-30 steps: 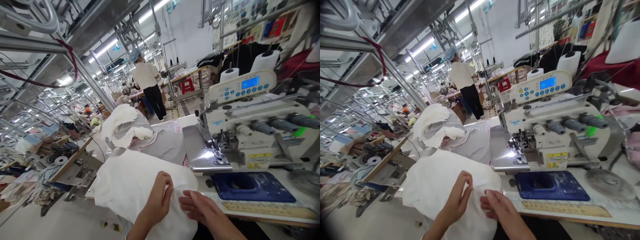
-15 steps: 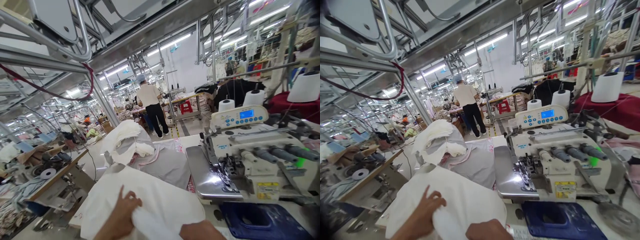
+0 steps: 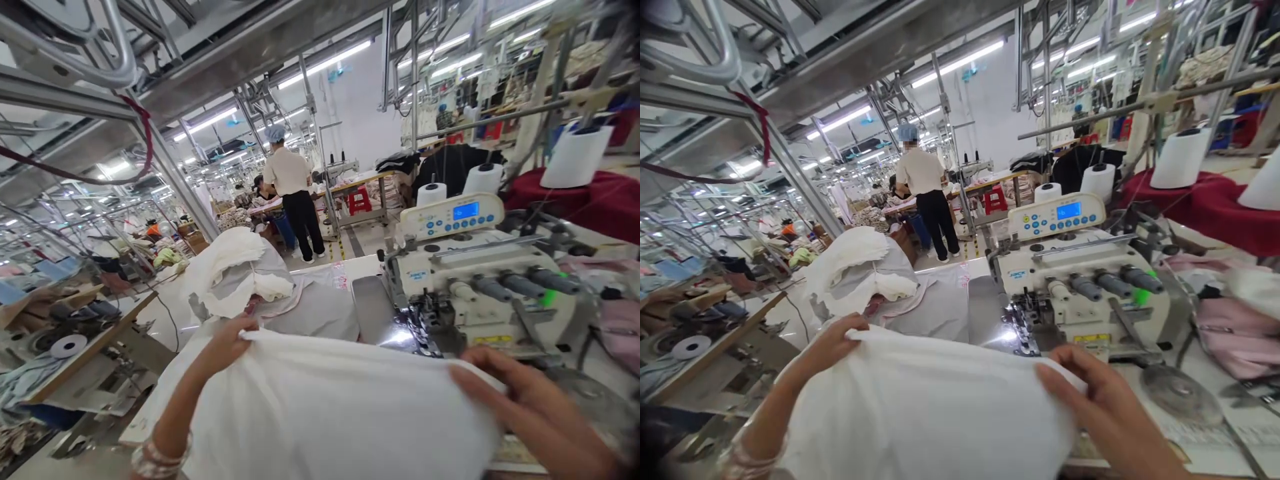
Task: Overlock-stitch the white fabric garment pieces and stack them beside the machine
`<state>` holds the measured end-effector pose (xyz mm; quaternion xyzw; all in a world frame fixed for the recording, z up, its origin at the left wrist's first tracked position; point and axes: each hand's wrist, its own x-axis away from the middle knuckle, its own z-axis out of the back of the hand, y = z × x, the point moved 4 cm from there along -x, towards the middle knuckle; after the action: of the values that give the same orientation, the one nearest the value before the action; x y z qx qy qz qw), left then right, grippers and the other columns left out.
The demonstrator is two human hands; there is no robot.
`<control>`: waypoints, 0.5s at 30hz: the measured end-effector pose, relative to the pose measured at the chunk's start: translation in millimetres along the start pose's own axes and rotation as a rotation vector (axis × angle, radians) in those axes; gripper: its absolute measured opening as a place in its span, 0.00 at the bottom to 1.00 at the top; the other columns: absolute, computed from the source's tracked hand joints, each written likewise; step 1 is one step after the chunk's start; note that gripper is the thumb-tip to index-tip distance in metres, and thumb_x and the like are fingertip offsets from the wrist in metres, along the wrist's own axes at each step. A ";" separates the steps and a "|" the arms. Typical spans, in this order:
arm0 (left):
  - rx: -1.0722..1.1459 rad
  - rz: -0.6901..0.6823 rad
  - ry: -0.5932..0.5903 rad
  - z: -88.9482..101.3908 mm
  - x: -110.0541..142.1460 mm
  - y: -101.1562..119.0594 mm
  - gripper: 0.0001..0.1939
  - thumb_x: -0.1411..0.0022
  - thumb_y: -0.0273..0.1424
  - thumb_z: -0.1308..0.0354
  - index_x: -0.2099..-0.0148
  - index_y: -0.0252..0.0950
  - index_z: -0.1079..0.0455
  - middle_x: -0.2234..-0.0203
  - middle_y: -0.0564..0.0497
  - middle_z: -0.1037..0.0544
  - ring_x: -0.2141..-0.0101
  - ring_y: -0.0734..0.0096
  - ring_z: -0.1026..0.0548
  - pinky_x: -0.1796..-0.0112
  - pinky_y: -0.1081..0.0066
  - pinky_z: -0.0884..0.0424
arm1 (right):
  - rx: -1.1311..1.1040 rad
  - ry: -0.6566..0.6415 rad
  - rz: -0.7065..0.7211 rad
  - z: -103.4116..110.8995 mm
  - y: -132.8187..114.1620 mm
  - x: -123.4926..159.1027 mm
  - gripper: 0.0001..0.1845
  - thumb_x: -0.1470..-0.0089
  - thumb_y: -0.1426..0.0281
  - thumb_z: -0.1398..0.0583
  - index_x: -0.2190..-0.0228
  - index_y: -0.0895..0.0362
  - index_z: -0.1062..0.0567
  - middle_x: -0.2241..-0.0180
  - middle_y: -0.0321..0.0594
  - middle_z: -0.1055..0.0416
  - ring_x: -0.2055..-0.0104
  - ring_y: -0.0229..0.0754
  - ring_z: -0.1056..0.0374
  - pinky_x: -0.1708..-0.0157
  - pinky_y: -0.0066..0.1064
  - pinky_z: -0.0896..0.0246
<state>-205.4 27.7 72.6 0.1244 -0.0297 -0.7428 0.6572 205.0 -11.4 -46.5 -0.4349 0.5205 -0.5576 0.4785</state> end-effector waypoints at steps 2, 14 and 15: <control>-0.066 0.036 0.128 -32.4 -12.7 26.1 0.20 0.54 0.19 0.55 0.59 0.33 0.30 0.61 0.41 0.26 0.57 0.55 0.27 0.54 0.55 0.31 | 0.056 0.015 0.006 -13.7 7.6 -11.6 0.24 0.58 0.47 0.37 0.73 0.54 0.28 0.79 0.36 0.34 0.79 0.37 0.44 0.83 0.26 0.48; -0.034 -0.579 0.328 -127.1 17.2 227.7 0.19 0.31 0.36 0.54 0.42 0.34 0.35 0.52 0.41 0.28 0.53 0.52 0.32 0.54 0.54 0.34 | -0.331 0.185 -0.106 -32.0 52.2 2.2 0.29 0.58 0.50 0.33 0.60 0.54 0.32 0.71 0.39 0.25 0.69 0.42 0.30 0.70 0.27 0.33; -0.046 -0.559 0.311 -127.5 13.1 223.9 0.20 0.31 0.36 0.54 0.42 0.35 0.35 0.53 0.41 0.28 0.54 0.53 0.33 0.55 0.55 0.35 | -0.363 0.086 -0.149 -43.6 60.8 10.6 0.29 0.58 0.51 0.32 0.60 0.55 0.30 0.65 0.44 0.24 0.64 0.46 0.28 0.66 0.30 0.31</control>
<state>38.7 -0.1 -6.2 0.2248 0.1232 -0.8671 0.4270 165.3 -14.7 -110.7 -0.5272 0.5989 -0.5065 0.3269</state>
